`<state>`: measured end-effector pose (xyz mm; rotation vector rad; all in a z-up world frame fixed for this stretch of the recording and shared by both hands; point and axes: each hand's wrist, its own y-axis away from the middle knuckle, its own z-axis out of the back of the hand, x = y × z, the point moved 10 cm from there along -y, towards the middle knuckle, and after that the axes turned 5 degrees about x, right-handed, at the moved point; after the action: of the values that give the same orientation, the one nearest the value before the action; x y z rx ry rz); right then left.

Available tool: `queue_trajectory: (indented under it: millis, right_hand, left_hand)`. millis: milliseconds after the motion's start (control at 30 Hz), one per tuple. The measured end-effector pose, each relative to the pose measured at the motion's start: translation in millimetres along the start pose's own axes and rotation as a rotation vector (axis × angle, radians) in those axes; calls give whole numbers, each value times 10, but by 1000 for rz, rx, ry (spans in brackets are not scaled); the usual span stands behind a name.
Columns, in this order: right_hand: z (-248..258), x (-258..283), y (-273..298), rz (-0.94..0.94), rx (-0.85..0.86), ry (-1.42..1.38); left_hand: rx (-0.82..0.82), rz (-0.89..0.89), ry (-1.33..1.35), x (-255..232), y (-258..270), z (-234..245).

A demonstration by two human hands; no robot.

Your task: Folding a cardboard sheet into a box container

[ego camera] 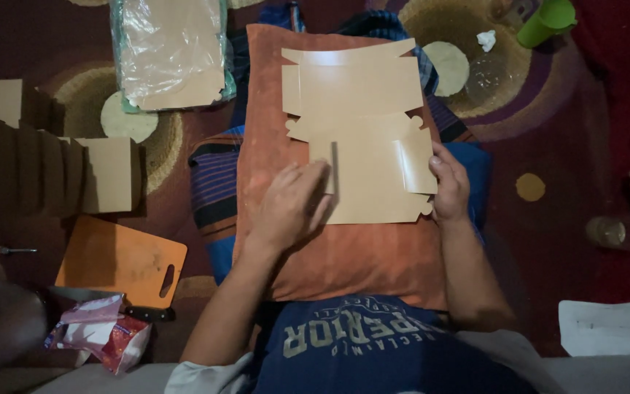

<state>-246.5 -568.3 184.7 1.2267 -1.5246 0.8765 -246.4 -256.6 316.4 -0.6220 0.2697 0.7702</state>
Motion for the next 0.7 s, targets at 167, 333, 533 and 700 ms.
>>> queue_trajectory:
  millis: [167, 333, 533, 700]
  right_hand:
    - [9, 50, -9, 5, -15, 47]
    - [315, -274, -83, -27, -28, -26]
    - [318, -271, -36, 25, -23, -3]
    - [102, 70, 64, 182, 28, 83]
  left_hand:
    - [247, 57, 5, -208, -173, 33]
    - [362, 133, 28, 17, -78, -203]
    - [338, 210, 29, 168, -32, -274]
    - [283, 251, -23, -38, -223, 93]
